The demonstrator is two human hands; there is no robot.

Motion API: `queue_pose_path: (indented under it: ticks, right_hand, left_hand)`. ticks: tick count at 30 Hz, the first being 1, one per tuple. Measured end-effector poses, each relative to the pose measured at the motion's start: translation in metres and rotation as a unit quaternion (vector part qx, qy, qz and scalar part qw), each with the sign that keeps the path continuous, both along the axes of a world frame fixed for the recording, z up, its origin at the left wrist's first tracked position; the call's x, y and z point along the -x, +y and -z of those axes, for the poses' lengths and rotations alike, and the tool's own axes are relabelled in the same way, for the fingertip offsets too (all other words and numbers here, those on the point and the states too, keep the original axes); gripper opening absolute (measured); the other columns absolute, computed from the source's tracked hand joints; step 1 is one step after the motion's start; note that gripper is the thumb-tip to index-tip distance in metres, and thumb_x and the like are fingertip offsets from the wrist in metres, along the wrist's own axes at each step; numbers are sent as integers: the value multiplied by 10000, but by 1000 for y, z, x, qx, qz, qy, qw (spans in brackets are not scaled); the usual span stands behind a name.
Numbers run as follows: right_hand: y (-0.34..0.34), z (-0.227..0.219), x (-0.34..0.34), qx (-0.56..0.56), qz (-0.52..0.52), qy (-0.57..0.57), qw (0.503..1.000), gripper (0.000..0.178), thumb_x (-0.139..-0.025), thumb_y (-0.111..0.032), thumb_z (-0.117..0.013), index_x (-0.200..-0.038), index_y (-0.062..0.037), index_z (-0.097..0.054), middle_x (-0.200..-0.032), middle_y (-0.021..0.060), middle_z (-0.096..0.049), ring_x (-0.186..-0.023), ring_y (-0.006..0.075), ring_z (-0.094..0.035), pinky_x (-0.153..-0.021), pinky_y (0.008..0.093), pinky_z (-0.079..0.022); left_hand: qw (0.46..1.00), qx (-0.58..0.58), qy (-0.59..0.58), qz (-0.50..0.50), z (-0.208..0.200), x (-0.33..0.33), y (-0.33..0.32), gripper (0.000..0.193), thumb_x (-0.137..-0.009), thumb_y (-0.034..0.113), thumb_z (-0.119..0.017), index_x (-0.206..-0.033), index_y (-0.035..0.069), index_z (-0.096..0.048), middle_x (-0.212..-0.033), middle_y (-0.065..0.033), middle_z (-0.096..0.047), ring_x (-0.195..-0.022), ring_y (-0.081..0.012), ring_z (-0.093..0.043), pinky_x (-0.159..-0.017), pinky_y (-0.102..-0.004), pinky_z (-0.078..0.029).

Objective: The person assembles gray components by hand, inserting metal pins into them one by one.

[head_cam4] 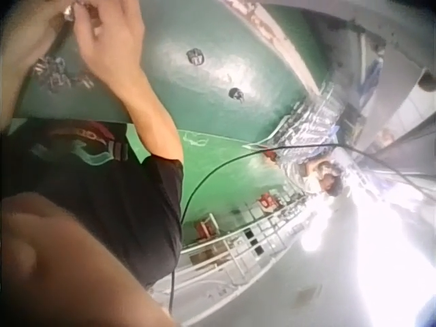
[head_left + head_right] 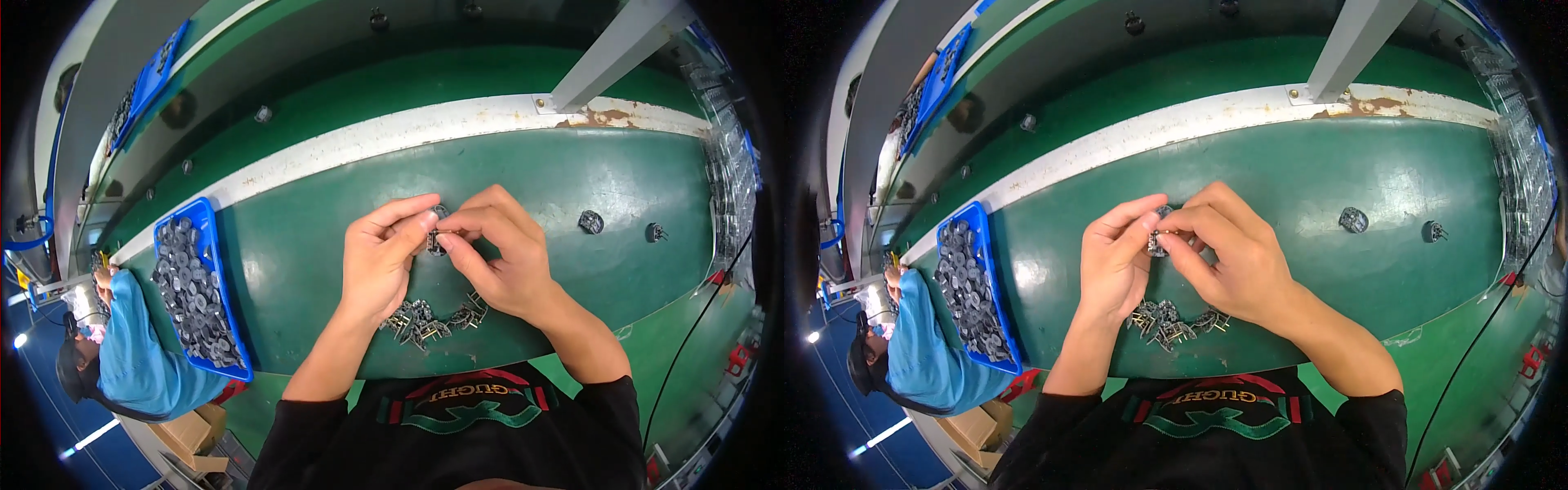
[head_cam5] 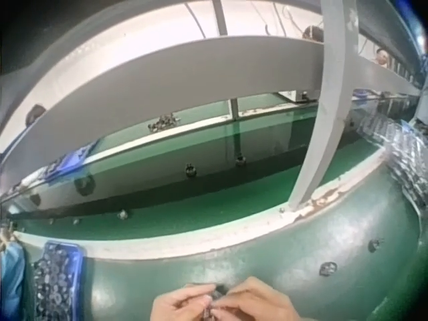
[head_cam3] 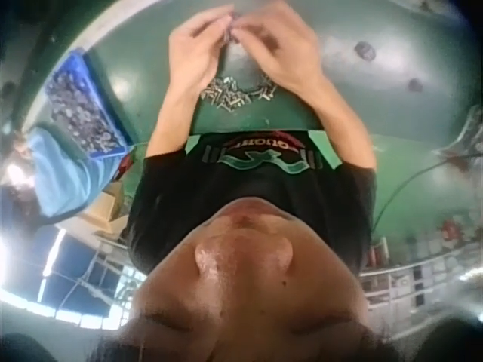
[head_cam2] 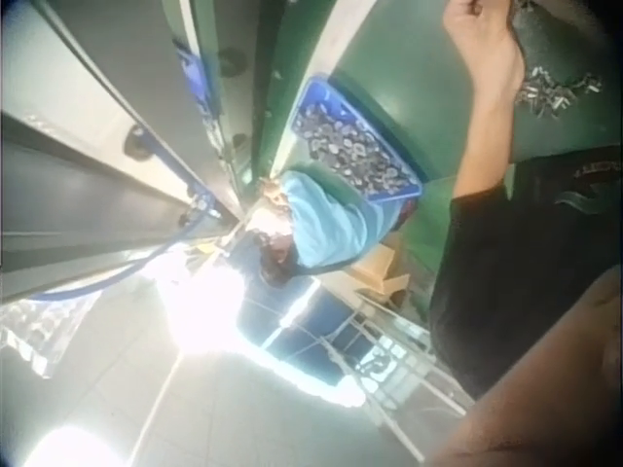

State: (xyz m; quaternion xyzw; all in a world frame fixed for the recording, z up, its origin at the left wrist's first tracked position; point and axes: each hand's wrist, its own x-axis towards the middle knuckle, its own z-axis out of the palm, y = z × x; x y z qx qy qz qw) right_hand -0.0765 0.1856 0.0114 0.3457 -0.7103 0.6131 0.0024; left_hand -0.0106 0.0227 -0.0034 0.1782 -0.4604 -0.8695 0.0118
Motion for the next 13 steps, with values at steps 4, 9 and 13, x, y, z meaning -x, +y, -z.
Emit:
queue_pose_path:
  ticks: [4,9,13]
  right_hand:
    - [1,6,4,-26,30,34,999,165,-826,40,-721,-978,3,-669,-888,112,-647,-710,200,-640,-584,288,-515]
    - [1,8,4,-14,52,63,997,172,-819,56,-714,-975,-1,-669,-875,114,-656,-724,224,-654,-600,306,-529]
    - [3,5,2,-69,85,129,986,188,-818,42,-722,-986,-32,-679,-883,104,-661,-748,238,-678,-577,304,-539]
  left_hand:
    - [995,-101,13,22,0,-2,-2,217,-973,31,-596,-1162,-58,-658,-1149,-143,-675,-1078,-188,-654,-913,-302,-564]
    - [992,-74,79,58,8,-7,-1,261,-939,-36,-611,-1200,-46,-628,-1241,-209,-639,-1139,-255,-645,-934,-386,-589]
    - [995,-32,87,42,5,-6,4,291,-930,-38,-625,-1221,-32,-618,-1255,-231,-627,-1162,-286,-635,-917,-418,-598]
